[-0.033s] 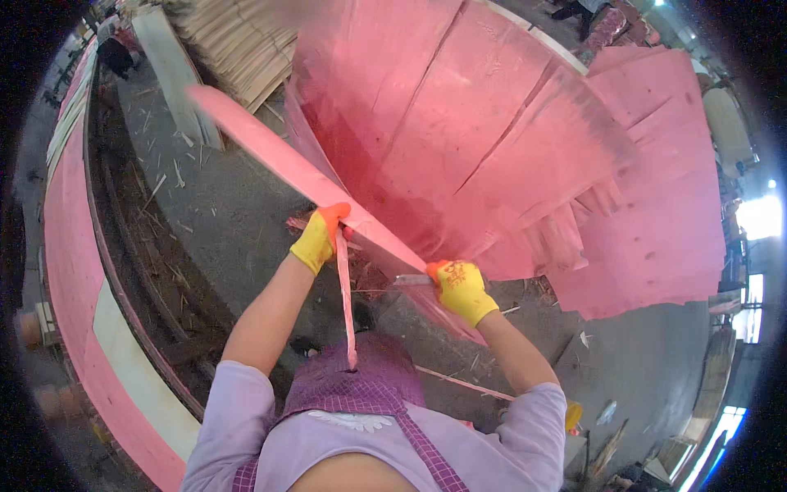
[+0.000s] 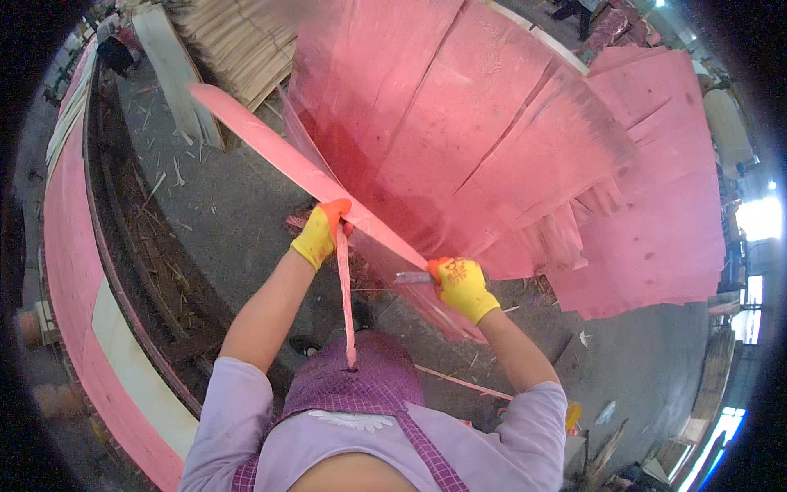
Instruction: The person picks up veneer sheets from a stack, lays them onto a conveyor table, smooths them down, and trims the edges using a handheld blade.
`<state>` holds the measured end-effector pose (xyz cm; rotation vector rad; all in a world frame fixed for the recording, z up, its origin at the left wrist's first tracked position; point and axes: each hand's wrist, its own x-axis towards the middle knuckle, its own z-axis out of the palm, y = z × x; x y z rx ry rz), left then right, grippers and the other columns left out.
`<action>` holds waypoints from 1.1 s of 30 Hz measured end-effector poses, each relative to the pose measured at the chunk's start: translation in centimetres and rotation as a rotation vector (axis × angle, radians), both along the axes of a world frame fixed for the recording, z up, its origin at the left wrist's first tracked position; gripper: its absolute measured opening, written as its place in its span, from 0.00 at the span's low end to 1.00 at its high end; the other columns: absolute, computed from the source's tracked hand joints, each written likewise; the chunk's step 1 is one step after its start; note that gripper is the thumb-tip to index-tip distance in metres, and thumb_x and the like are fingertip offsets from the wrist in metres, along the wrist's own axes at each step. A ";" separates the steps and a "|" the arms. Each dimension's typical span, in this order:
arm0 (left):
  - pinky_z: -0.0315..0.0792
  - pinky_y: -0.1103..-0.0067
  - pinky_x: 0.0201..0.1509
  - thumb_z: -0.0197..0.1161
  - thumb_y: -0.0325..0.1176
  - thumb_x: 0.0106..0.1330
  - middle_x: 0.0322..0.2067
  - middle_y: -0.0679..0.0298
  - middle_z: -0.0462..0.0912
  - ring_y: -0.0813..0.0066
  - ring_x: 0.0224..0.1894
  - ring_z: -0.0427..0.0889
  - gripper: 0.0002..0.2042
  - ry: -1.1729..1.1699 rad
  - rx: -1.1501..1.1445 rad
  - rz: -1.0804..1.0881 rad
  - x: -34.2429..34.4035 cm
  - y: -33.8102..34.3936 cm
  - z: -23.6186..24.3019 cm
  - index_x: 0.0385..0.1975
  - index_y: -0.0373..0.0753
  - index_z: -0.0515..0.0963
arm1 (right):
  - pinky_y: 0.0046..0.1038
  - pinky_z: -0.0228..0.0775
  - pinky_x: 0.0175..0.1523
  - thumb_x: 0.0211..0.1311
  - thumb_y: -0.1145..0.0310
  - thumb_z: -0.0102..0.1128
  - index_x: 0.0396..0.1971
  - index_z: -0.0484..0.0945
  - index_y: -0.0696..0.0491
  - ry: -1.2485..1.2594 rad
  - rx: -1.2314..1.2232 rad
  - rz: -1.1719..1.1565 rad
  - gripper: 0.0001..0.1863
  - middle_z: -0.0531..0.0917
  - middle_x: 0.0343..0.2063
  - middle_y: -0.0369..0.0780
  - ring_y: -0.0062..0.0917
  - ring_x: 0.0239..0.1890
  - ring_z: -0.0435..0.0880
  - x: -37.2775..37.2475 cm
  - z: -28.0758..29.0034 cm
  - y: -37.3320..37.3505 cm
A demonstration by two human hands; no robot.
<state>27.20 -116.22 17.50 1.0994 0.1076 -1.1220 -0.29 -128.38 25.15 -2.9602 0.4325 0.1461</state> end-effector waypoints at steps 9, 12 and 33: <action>0.65 0.86 0.13 0.57 0.28 0.56 0.23 0.62 0.72 0.77 0.15 0.69 0.05 0.181 0.019 0.208 0.8 -0.1 7.2 0.26 0.39 0.68 | 0.39 0.66 0.37 0.44 0.64 0.56 0.37 0.72 0.49 0.011 -0.508 -0.065 0.16 0.76 0.28 0.39 0.35 0.34 0.78 2.7 7.9 -3.3; 0.68 0.86 0.14 0.58 0.26 0.55 0.24 0.61 0.73 0.77 0.16 0.70 0.05 0.170 -0.177 0.314 1.7 1.4 9.9 0.27 0.38 0.68 | 0.38 0.65 0.40 0.38 0.68 0.58 0.40 0.73 0.48 -0.103 -0.552 -0.127 0.21 0.76 0.33 0.42 0.36 0.36 0.77 6.3 16.1 -0.5; 0.72 0.78 0.33 0.55 0.30 0.56 0.34 0.54 0.76 0.72 0.27 0.75 0.17 -0.663 -1.116 0.463 21.7 26.6 44.5 0.44 0.28 0.69 | 0.27 0.69 0.27 0.55 0.54 0.62 0.50 0.69 0.43 -1.069 2.135 -0.821 0.24 0.77 0.34 0.34 0.24 0.22 0.72 22.0 -16.7 19.1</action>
